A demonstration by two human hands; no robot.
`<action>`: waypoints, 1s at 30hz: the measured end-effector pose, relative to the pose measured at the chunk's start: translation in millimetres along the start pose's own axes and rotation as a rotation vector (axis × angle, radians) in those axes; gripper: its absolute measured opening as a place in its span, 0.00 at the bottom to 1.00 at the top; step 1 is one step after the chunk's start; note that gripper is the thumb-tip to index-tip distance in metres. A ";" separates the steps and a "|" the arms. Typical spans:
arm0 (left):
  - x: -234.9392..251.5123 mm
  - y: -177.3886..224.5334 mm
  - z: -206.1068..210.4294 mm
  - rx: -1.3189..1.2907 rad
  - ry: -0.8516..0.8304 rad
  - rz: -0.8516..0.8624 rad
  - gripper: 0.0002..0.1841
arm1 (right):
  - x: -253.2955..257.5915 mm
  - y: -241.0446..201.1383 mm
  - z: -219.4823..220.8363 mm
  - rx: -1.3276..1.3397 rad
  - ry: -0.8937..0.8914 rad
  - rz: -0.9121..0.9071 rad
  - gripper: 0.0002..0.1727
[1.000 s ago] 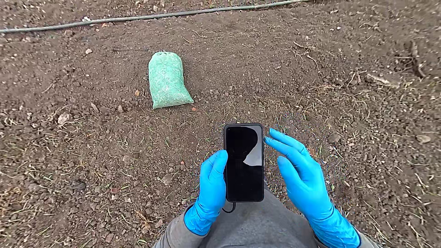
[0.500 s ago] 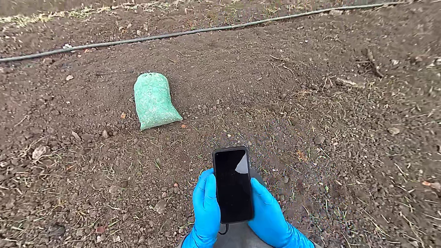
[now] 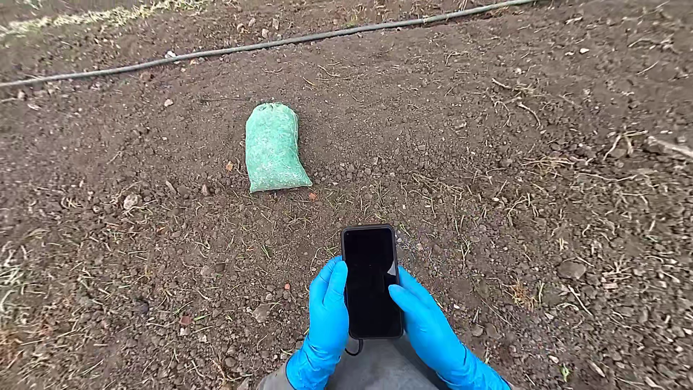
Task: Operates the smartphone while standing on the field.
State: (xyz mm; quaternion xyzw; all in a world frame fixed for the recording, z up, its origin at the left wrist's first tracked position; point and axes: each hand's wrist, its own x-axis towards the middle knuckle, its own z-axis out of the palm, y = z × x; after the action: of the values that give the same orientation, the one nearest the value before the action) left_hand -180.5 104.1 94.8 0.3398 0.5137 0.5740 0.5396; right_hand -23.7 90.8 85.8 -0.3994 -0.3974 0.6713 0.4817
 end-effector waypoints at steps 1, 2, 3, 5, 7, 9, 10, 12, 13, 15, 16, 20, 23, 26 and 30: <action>10.4 3.6 11.1 0.013 0.037 0.000 0.21 | 13.4 -7.9 -11.7 -0.152 -0.003 -0.037 0.28; 20.1 8.3 22.7 0.027 0.068 0.001 0.21 | 25.4 -15.4 -25.0 -0.336 0.003 -0.117 0.29; 28.1 13.9 34.5 0.039 0.100 0.001 0.21 | 35.7 -23.2 -38.6 -0.540 0.024 -0.235 0.29; 38.9 24.9 55.2 0.055 0.153 0.012 0.21 | 51.5 -43.7 -63.7 -0.857 0.078 -0.493 0.28; 50.1 33.2 71.4 0.058 0.181 0.037 0.21 | 65.8 -67.8 -81.8 -0.975 0.044 -0.677 0.27; 58.2 36.8 85.0 0.068 0.215 0.033 0.20 | 74.7 -83.1 -91.4 -1.027 -0.055 -0.793 0.25; 61.8 37.6 91.3 0.071 0.228 0.024 0.20 | 78.6 -87.7 -94.8 -1.061 -0.109 -0.826 0.24; 70.7 37.2 103.0 0.071 0.226 0.016 0.20 | 88.5 -93.7 -102.2 -1.139 -0.176 -0.840 0.22; 74.3 36.6 108.7 0.064 0.220 0.019 0.20 | 92.8 -96.7 -106.6 -1.173 -0.188 -0.835 0.22; 81.2 35.2 115.4 0.052 0.201 0.027 0.20 | 99.2 -104.6 -115.0 -1.164 -0.172 -0.852 0.22; 85.4 34.8 117.3 0.047 0.195 0.027 0.20 | 101.7 -109.8 -118.7 -1.129 -0.141 -0.878 0.22; 108.9 32.8 123.5 0.006 0.173 0.024 0.20 | 111.4 -124.6 -128.9 -1.072 0.001 -0.938 0.21; 126.9 33.0 122.3 -0.027 0.132 0.018 0.20 | 117.5 -120.3 -128.1 -1.087 0.039 -0.916 0.20; 145.5 38.3 115.8 -0.038 0.087 0.020 0.20 | 126.8 -113.2 -118.3 -1.096 0.042 -0.927 0.19; 169.5 49.5 104.8 -0.058 0.073 0.035 0.19 | 142.7 -110.3 -103.8 -1.118 -0.016 -0.970 0.18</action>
State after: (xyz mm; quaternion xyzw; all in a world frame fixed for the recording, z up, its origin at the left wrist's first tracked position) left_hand -126.6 297.1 139.5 0.3117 0.5100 0.6100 0.5203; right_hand 77.1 268.1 127.3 -0.3596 -0.8154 0.0831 0.4459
